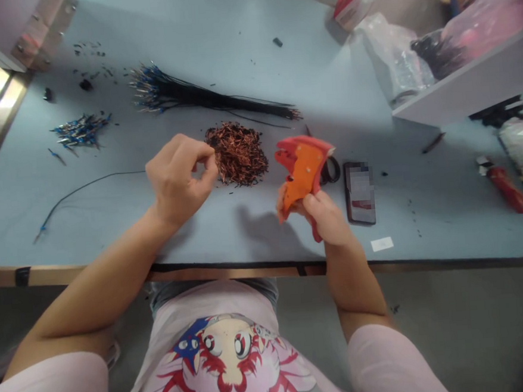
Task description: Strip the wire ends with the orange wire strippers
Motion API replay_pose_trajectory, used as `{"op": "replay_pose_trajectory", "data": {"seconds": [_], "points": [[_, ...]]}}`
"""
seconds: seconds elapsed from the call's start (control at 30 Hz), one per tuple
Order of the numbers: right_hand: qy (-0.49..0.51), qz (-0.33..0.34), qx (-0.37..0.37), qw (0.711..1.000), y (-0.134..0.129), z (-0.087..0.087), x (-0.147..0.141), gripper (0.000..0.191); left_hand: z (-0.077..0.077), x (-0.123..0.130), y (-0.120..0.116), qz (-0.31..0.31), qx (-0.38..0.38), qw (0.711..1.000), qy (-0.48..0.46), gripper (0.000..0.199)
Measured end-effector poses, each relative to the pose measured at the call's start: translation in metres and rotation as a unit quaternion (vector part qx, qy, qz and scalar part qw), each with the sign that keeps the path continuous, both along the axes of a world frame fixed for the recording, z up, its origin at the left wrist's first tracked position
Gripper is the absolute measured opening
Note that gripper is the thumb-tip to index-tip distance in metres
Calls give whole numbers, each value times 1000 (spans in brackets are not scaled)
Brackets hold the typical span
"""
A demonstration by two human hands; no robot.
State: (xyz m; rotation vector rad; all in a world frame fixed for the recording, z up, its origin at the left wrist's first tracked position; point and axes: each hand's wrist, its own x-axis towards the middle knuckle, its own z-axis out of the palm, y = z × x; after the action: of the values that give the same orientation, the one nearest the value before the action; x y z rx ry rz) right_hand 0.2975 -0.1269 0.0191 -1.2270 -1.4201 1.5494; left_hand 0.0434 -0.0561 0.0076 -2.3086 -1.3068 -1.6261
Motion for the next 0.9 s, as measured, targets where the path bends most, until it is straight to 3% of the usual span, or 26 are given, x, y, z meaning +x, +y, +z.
{"op": "replay_pose_trajectory", "data": {"seconds": [0.07,0.13,0.2,0.27,0.37,0.5,0.57,0.73,0.9], "points": [[-192,21,108,975,-3,1,-4,38,1,-3,1,11,2,1000,5,12],[-363,65,200,908,-5,-3,-14,41,1,-5,0,6,-22,1000,21,12],[-469,107,257,838,-6,-10,-26,45,-2,-5,-1,-14,-46,998,39,11],[-502,139,287,804,-6,-15,-34,44,-7,-3,-2,-46,-53,995,69,8],[-446,151,322,821,-4,-18,-35,45,-13,2,-5,-88,-36,982,163,7],[-377,6,344,860,-2,-15,-26,27,-15,13,-12,-124,19,955,267,16],[-361,-50,355,861,-1,-17,-23,22,-15,18,-16,-145,45,948,279,18],[-314,-34,396,862,1,-26,-27,9,-16,24,-22,-179,56,948,255,23],[-353,-34,444,822,4,-21,-29,13,-13,21,-24,-194,5,940,281,24]]}}
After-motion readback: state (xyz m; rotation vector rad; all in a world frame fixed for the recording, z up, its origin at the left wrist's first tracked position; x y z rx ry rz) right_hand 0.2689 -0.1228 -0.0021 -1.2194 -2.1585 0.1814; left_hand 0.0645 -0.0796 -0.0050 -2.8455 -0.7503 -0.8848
